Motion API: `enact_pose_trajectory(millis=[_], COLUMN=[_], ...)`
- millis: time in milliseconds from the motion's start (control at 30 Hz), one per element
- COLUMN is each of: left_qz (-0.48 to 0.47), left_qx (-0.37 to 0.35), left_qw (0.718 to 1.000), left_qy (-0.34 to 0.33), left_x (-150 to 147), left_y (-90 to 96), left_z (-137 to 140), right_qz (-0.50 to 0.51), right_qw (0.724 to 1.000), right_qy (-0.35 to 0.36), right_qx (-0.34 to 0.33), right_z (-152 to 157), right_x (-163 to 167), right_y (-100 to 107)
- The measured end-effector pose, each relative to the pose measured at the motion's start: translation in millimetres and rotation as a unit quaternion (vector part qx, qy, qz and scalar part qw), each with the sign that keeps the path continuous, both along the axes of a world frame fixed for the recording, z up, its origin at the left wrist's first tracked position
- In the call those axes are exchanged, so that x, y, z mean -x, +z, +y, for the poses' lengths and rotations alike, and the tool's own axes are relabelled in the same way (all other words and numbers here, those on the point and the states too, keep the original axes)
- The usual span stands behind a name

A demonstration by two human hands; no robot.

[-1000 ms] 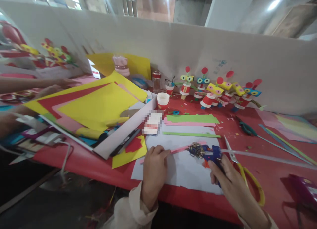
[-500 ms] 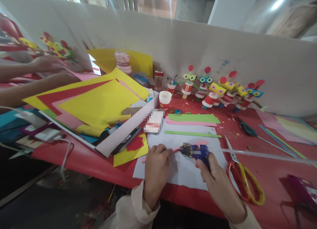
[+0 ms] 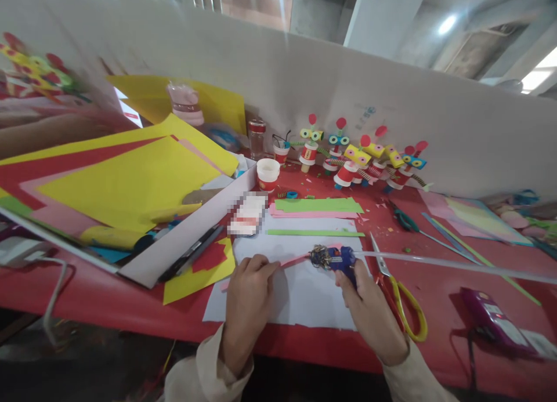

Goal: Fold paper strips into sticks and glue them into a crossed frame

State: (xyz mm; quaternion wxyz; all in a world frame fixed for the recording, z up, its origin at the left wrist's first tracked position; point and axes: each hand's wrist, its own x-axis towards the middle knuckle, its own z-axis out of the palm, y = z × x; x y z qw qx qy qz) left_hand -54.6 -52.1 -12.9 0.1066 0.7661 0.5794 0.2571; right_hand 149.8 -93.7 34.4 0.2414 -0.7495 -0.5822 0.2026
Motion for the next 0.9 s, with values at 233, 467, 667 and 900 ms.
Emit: enact_pose_trajectory(millis=[233, 467, 667, 900], left_qz=[-0.003, 0.006, 0.014, 0.014], left_qx=[-0.002, -0.009, -0.021, -0.039], left_qw=[1.0, 1.0, 1.0, 0.999], left_qy=[-0.003, -0.007, 0.001, -0.006], left_x=[0.7, 0.6, 0.8, 2.0], left_y=[-0.2, -0.5, -3.1, -6.4], left_z=[1.3, 0.7, 1.9, 2.9], right_qz=[0.014, -0.001, -0.015, -0.037], right_qw=[1.0, 1.0, 1.0, 0.998], right_qy=[0.012, -0.009, -0.007, -0.03], right_qx=[-0.025, 0.003, -0.012, -0.032], right_z=[-2.4, 0.0, 1.3, 8.5], right_x=[-2.4, -0.5, -6.5, -26.7], right_y=[-1.1, 0.9, 1.1, -4.0])
